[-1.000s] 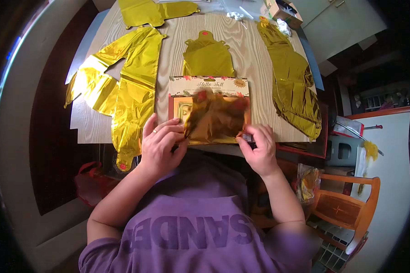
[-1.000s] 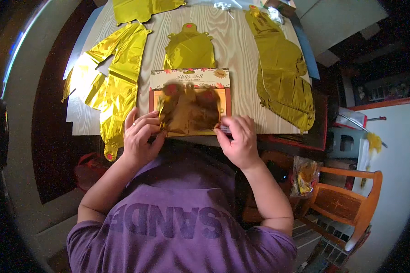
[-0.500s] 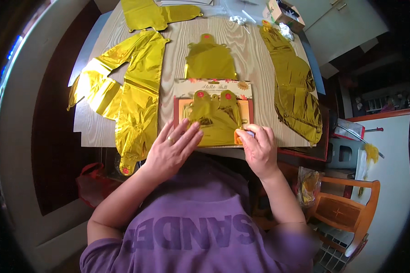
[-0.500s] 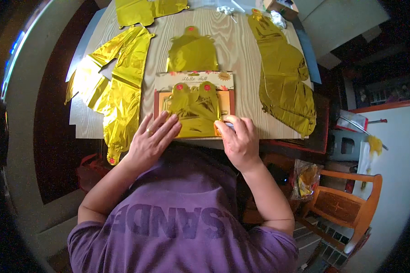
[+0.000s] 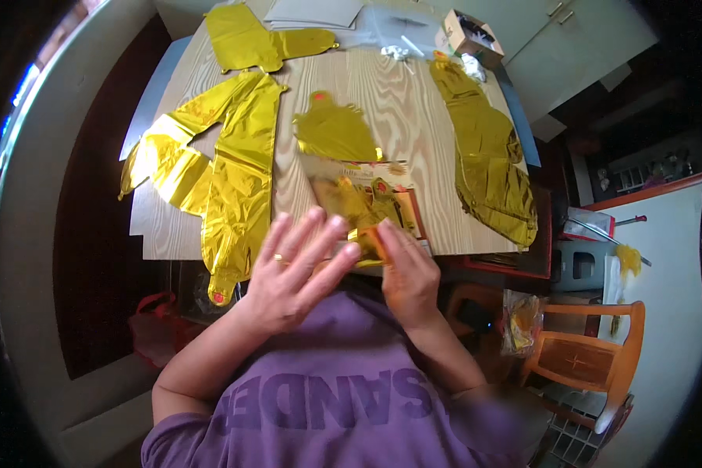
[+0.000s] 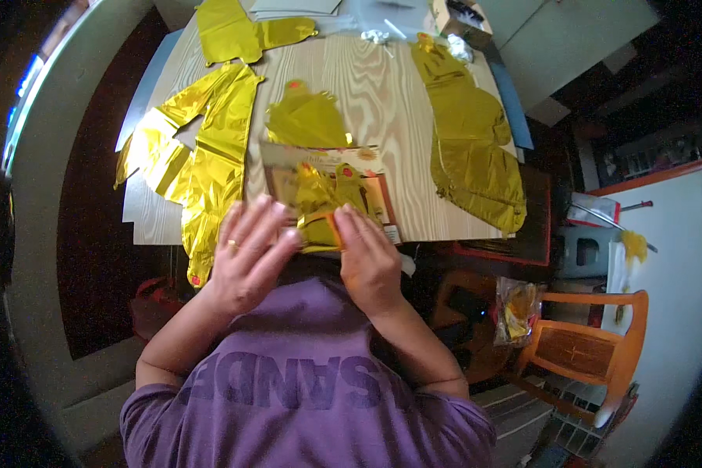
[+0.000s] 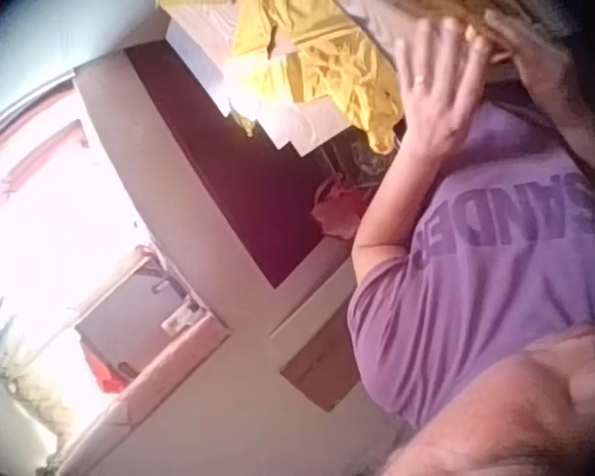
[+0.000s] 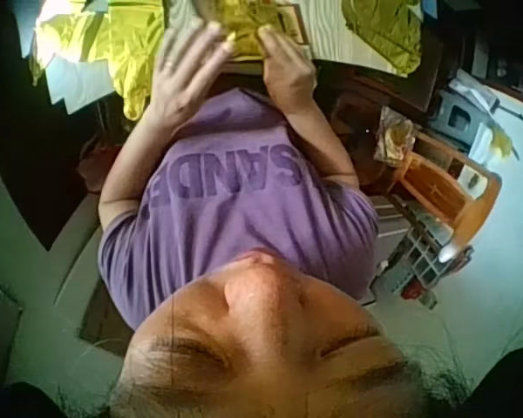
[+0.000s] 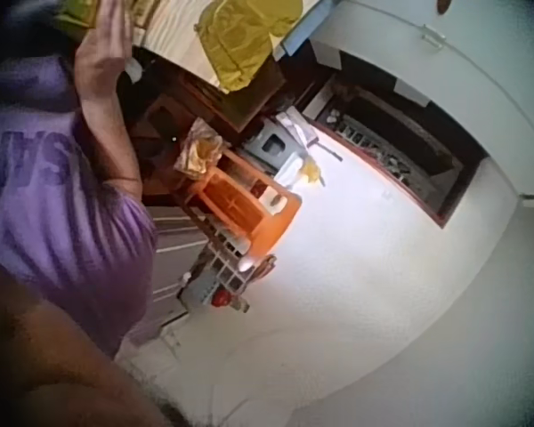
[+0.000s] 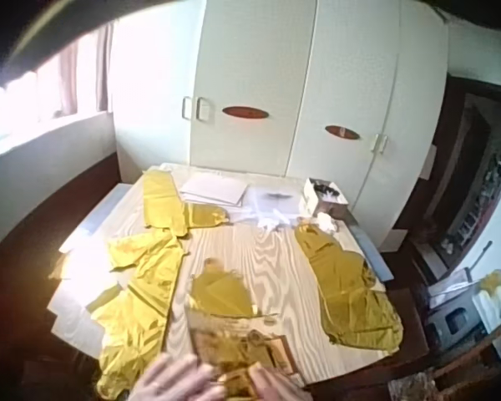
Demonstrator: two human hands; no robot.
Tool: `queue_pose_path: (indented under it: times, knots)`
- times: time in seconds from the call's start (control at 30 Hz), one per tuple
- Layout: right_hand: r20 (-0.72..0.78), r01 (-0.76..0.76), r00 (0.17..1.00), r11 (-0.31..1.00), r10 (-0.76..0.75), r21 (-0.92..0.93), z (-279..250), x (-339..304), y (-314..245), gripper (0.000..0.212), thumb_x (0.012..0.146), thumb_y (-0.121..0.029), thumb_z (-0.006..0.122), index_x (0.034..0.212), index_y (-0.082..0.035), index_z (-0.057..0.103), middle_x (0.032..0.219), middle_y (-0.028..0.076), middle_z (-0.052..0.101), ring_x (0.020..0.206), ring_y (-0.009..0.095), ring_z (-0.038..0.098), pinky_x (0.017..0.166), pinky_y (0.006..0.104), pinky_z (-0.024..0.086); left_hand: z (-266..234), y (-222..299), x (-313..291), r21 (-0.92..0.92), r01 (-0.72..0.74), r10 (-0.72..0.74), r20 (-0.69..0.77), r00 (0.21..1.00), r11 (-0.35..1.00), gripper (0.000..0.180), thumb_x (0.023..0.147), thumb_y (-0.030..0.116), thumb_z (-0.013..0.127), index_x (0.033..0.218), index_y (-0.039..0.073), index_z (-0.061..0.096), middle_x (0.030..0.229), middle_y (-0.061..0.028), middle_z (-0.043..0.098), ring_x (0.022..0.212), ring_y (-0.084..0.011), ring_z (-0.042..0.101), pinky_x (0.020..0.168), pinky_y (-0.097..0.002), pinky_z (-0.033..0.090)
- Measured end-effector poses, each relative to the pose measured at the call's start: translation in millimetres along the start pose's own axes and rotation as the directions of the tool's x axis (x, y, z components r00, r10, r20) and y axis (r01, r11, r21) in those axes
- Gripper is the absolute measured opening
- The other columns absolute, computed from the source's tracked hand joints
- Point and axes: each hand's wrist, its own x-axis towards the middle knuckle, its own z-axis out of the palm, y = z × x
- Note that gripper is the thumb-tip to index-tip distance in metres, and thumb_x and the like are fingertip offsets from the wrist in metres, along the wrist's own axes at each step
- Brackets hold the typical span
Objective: Folding gold-colored foil balloons and inserting them into cardboard and plastic packaging.
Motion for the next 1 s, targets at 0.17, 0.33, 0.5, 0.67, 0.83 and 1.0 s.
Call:
queue_pose_path:
  times: [0.17,0.33,0.5,0.67,0.83,1.0]
  knots:
    - [0.077,-0.458,0.542,0.218,0.837,0.862,-9,15,12,0.014,0.100,-0.015,0.063,0.096,-0.004,0.070,0.093,0.002,0.069,0.083,0.011,0.061,0.077,0.0271,0.049,12,-11,13,-0.124,0.116,-0.133,-0.134,0.982,0.985,0.057,0.089,0.021,0.072,0.141,0.008,0.051,0.150,-0.0259,0.044,0.140,-0.0454,0.042,0.116,-0.0577,0.031]
    - [0.486,-0.191,0.491,-0.455,0.723,0.870,29,24,14,0.029,0.106,-0.020,0.050,0.128,-0.002,0.057,0.123,0.012,0.065,0.114,0.025,0.063,0.101,0.0412,0.050,37,-5,22,-0.196,0.159,-0.142,0.099,0.985,0.968,0.071,0.079,0.030,0.079,0.143,0.012,0.052,0.152,-0.0183,0.043,0.142,-0.0412,0.039,0.117,-0.0572,0.028]
    - [0.556,-0.219,0.442,-0.516,0.704,0.828,37,26,-4,0.033,0.108,-0.022,0.046,0.134,-0.002,0.051,0.130,0.013,0.061,0.117,0.026,0.061,0.105,0.0437,0.047,44,-10,26,-0.126,0.113,-0.082,0.228,0.970,0.986,0.066,0.079,0.031,0.076,0.139,0.012,0.054,0.144,-0.0156,0.050,0.138,-0.0379,0.044,0.116,-0.0554,0.032]
    - [0.651,-0.441,0.573,-0.482,0.498,0.757,25,-18,43,0.024,0.104,-0.021,0.054,0.121,-0.005,0.062,0.118,0.011,0.067,0.110,0.021,0.064,0.099,0.0386,0.051,60,-24,11,-0.152,0.054,-0.013,0.258,0.966,0.987,0.056,0.080,0.020,0.071,0.134,0.010,0.058,0.137,-0.0142,0.055,0.132,-0.0350,0.050,0.112,-0.0508,0.038]
    - [0.663,-0.857,0.482,0.465,0.573,0.221,-57,1,63,0.030,0.099,-0.022,0.064,0.118,0.001,0.065,0.099,0.011,0.073,0.084,0.017,0.071,0.076,0.0304,0.056,47,-28,9,-0.245,0.086,-0.012,0.288,0.958,0.966,0.051,0.081,0.007,0.063,0.132,0.007,0.059,0.138,-0.0168,0.055,0.133,-0.0358,0.050,0.111,-0.0512,0.040]
    - [0.280,-0.154,0.945,0.985,0.169,-0.075,-61,-1,46,0.028,0.085,-0.014,0.076,0.111,-0.005,0.069,0.094,0.009,0.068,0.080,0.025,0.067,0.073,0.0351,0.055,42,-34,3,-0.172,0.156,-0.113,0.238,0.965,0.973,0.059,0.076,0.001,0.062,0.134,0.007,0.058,0.142,-0.0209,0.050,0.137,-0.0418,0.045,0.115,-0.0545,0.036]
